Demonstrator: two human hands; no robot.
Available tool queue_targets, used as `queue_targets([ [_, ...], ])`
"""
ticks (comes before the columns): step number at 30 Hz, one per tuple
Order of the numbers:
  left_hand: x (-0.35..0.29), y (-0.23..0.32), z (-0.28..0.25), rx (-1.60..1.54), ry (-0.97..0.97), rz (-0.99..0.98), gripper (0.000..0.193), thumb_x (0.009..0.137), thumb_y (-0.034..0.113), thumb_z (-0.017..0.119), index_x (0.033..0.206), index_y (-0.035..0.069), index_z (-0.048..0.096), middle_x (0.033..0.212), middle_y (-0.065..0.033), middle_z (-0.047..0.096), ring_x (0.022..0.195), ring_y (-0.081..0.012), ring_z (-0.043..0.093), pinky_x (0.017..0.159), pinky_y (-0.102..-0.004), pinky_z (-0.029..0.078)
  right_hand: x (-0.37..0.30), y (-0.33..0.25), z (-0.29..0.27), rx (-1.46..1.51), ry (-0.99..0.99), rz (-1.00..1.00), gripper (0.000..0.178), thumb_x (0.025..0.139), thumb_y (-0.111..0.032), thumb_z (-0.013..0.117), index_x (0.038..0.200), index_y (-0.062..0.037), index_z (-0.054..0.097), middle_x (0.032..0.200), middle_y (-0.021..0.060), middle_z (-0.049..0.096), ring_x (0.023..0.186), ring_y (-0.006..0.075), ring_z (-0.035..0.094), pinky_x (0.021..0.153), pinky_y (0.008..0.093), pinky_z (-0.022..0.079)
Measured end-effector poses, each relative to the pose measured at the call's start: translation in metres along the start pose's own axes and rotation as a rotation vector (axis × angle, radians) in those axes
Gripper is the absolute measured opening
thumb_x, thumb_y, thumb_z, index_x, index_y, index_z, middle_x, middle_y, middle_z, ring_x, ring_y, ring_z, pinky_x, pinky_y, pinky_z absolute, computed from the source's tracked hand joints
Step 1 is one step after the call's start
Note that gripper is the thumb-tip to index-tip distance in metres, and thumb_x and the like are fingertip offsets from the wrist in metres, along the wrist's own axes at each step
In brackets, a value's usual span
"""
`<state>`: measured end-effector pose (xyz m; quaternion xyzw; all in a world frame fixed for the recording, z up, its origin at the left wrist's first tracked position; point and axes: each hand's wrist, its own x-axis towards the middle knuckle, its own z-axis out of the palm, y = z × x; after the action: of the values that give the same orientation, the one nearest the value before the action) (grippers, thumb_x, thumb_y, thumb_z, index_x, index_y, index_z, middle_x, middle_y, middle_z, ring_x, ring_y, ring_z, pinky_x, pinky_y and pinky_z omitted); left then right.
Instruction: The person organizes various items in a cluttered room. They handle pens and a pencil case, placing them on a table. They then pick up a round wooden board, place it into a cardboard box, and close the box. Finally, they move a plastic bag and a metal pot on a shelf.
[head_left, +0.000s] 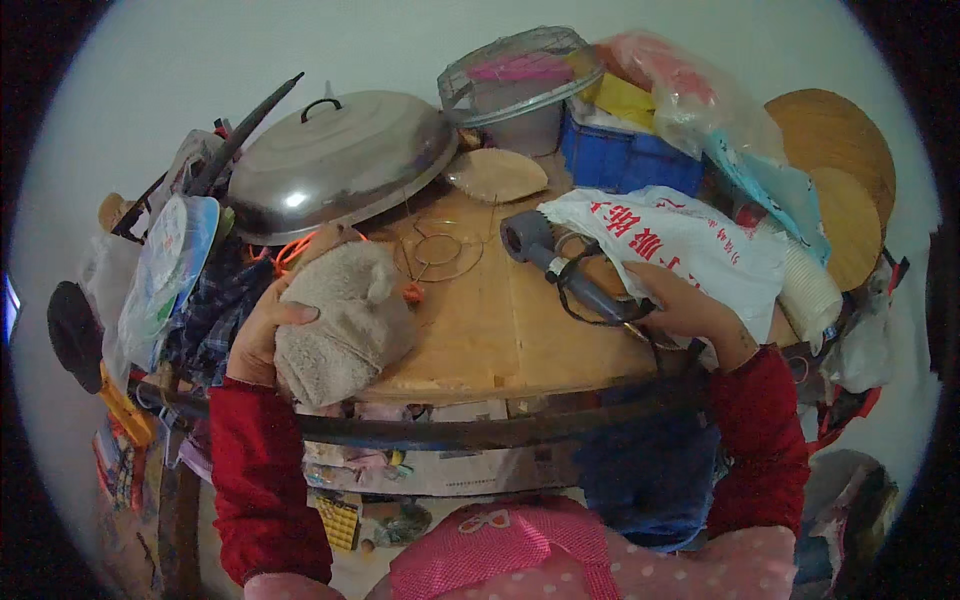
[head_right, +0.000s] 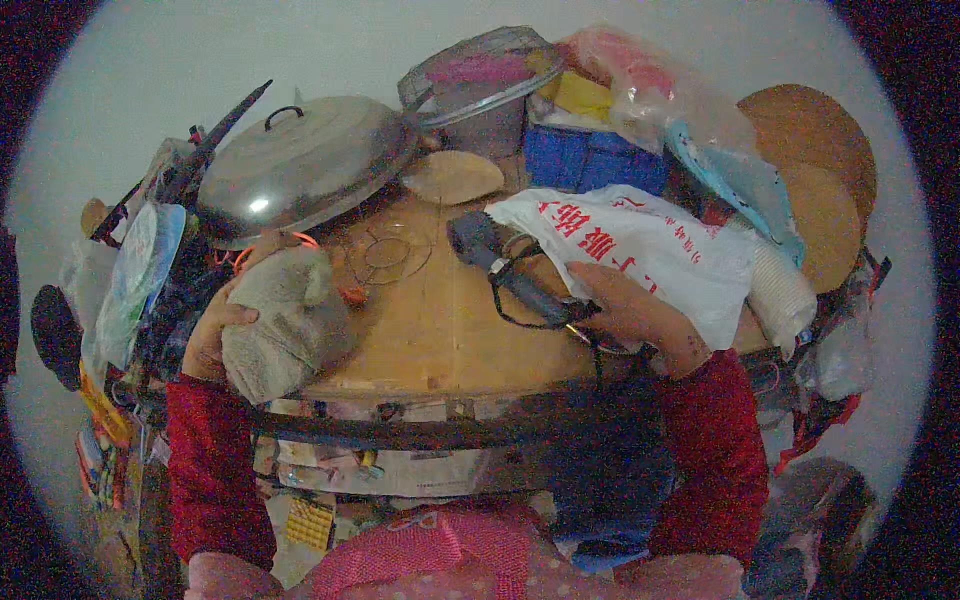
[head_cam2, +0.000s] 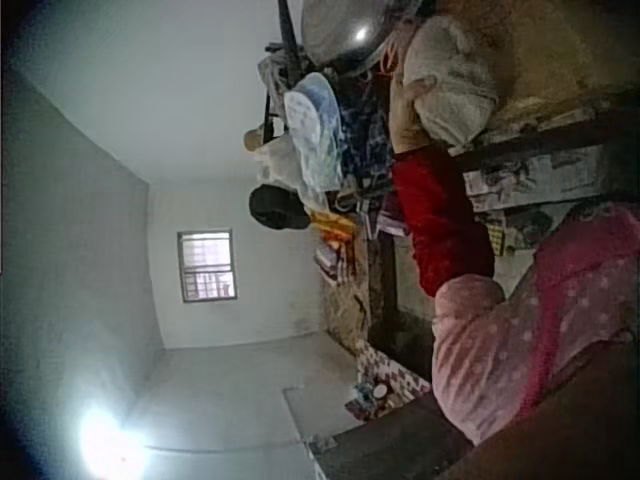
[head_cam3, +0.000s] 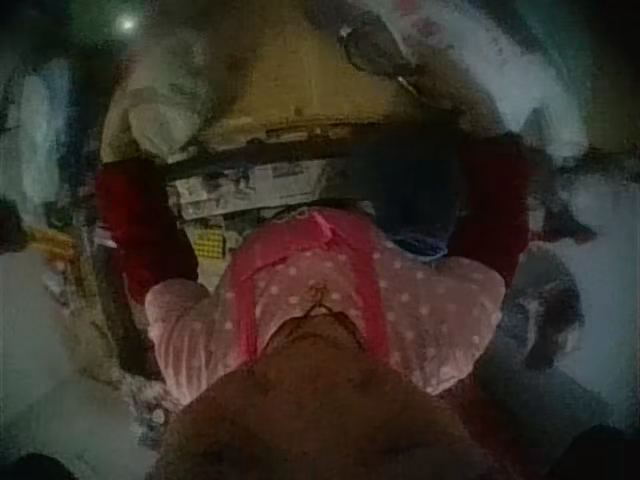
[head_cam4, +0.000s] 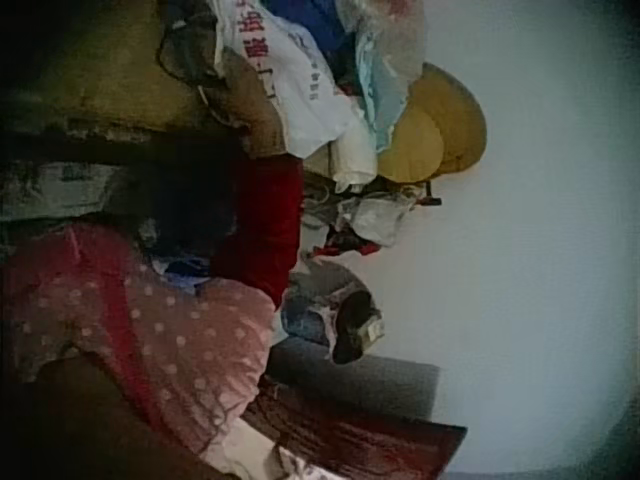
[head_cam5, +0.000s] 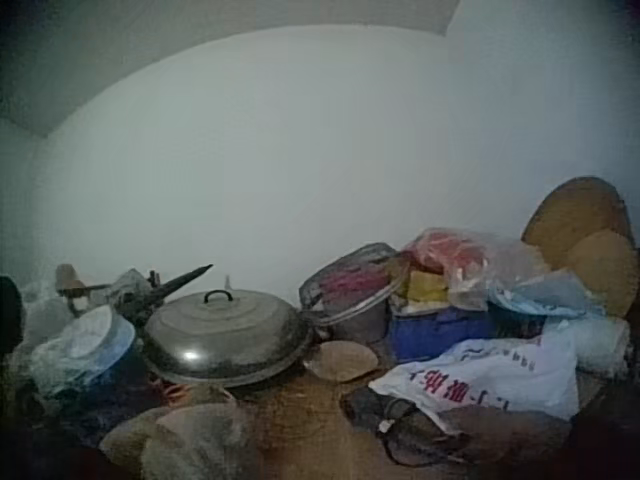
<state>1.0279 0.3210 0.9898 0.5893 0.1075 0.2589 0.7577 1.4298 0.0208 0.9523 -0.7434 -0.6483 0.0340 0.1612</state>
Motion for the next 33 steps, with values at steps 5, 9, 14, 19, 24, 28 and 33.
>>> queue_targets([
  [5, 0.024, -0.018, -0.041, 0.287, 0.033, -0.194, 0.081, 0.059, 0.004, 0.071, 0.133, 0.001, 0.041, 0.117, -0.0122, 0.058, 0.105, -0.0265, 0.057, 0.094, -0.0355, 0.043, -0.003, 0.015, 0.0, 0.04, 0.003, 0.026, 0.078, 0.074, -0.016, 0.073, 0.139, -0.0027, 0.031, 0.137, 0.0197, 0.039, 0.127, 0.0318, 0.038, 0.106, 0.0379, 0.03],
  [9, 0.025, -0.024, -0.068, 0.639, 0.031, 0.032, 0.087, 0.062, 0.01, 0.079, 0.136, -0.002, 0.035, 0.122, -0.0091, 0.052, 0.112, -0.0215, 0.05, 0.097, -0.0326, 0.038, 0.001, -0.014, -0.003, -0.023, -0.061, 0.077, 0.076, 0.076, -0.016, 0.072, 0.139, -0.0022, 0.031, 0.137, 0.0197, 0.038, 0.126, 0.0319, 0.038, 0.105, 0.0383, 0.031],
  [14, 0.019, -0.026, -0.068, 0.804, -0.021, 0.141, 0.088, 0.066, 0.008, 0.079, 0.139, 0.001, 0.031, 0.128, -0.0137, 0.049, 0.119, -0.0229, 0.045, 0.101, -0.0322, 0.035, -0.02, -0.006, -0.004, 0.042, -0.016, 0.041, 0.072, 0.077, -0.019, 0.071, 0.136, -0.0016, 0.035, 0.134, 0.0194, 0.041, 0.124, 0.0322, 0.04, 0.104, 0.0385, 0.033],
  [19, 0.011, -0.03, -0.056, 1.048, 0.133, 0.229, 0.079, 0.064, 0.01, 0.078, 0.133, 0.003, 0.041, 0.133, -0.0201, 0.043, 0.126, -0.0293, 0.04, 0.104, -0.0348, 0.032, -0.024, -0.024, -0.015, -0.041, -0.069, 0.137, 0.067, 0.076, -0.014, 0.068, 0.135, -0.0036, 0.038, 0.131, 0.0189, 0.045, 0.121, 0.0339, 0.043, 0.102, 0.0392, 0.035],
  [24, 0.005, -0.033, -0.05, 1.41, 0.29, 0.528, 0.065, 0.059, 0.011, 0.072, 0.121, 0.009, 0.053, 0.129, -0.0181, 0.042, 0.121, -0.0367, 0.038, 0.102, -0.0415, 0.033, -0.041, -0.004, -0.005, -0.343, 0.013, 0.247, 0.061, 0.075, -0.008, 0.062, 0.132, -0.0069, 0.042, 0.129, 0.0195, 0.047, 0.119, 0.0371, 0.044, 0.1, 0.0412, 0.037],
  [28, 0.01, -0.04, -0.043, 1.439, 0.253, 0.67, 0.052, 0.062, 0.004, 0.064, 0.114, 0.009, 0.056, 0.131, -0.0153, 0.039, 0.124, -0.0346, 0.033, 0.105, -0.0436, 0.027, -0.045, 0.027, 0.008, -0.458, 0.177, 0.368, 0.049, 0.076, -0.011, 0.06, 0.123, -0.0096, 0.05, 0.117, 0.0186, 0.056, 0.106, 0.0364, 0.053, 0.088, 0.0423, 0.044],
  [33, 0.009, -0.037, -0.035, 1.284, 0.174, 0.731, 0.038, 0.068, 0.007, 0.064, 0.106, 0.008, 0.059, 0.128, -0.0129, 0.043, 0.122, -0.0326, 0.035, 0.104, -0.0426, 0.028, -0.047, 0.032, 0.001, -0.435, 0.211, 0.523, 0.039, 0.076, -0.012, 0.06, 0.115, -0.0121, 0.056, 0.101, 0.0164, 0.063, 0.093, 0.0366, 0.059, 0.078, 0.044, 0.047],
])
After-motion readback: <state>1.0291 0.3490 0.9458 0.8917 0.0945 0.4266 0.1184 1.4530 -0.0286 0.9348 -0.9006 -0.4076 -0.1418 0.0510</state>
